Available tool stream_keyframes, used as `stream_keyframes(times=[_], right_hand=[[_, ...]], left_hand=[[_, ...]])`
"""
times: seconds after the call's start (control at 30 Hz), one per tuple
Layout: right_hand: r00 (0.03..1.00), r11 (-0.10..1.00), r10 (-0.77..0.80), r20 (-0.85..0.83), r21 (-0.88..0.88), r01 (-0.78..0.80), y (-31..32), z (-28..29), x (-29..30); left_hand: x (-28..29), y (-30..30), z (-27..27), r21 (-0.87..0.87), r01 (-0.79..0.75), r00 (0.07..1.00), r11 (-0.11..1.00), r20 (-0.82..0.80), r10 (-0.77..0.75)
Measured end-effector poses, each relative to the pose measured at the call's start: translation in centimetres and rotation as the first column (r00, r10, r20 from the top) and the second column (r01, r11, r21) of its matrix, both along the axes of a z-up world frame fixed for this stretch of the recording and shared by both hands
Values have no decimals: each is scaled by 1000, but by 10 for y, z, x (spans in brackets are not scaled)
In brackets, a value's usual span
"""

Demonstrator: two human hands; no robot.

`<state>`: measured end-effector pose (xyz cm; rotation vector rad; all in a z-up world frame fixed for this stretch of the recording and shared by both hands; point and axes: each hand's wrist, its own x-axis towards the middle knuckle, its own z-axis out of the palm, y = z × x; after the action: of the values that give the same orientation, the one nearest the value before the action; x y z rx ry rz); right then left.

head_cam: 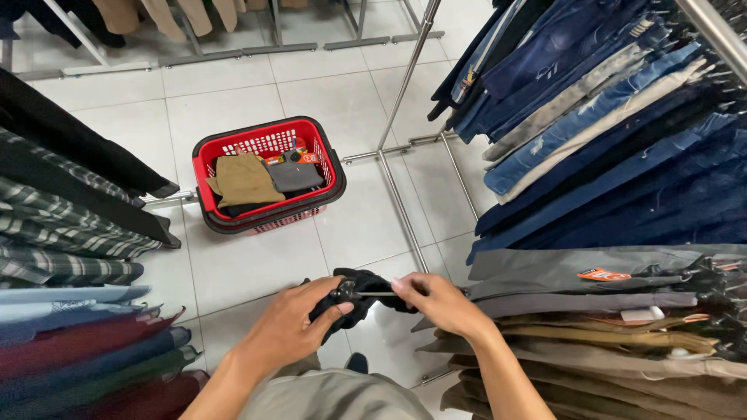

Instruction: The person takes grey pants and black pants from a red shopping basket, unfolds them to check the fabric, and then hangs both pairs of pants on a garment rack among other clothing items.

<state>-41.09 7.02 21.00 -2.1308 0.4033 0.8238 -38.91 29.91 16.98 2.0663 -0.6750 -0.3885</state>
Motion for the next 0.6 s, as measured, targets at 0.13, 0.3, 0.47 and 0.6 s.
stream_keyframes(times=[0.13, 0.3, 0.47, 0.6], right_hand=[[975, 959, -221, 37, 188, 210, -11, -34, -3], [782, 905, -353, 513, 398, 147, -11, -64, -6], [587, 880, -450, 673, 447, 161, -2, -94, -9], [739, 889, -414, 531, 409, 204, -3, -82, -4]], left_hand=[[0, 0, 9, 19, 1, 993, 1000, -118, 1], [2, -4, 1, -162, -90, 973, 983, -224, 52], [2, -8, -12, -146, -221, 915, 964, -374, 153], [3, -10, -1, -117, -290, 836, 950, -515, 191]])
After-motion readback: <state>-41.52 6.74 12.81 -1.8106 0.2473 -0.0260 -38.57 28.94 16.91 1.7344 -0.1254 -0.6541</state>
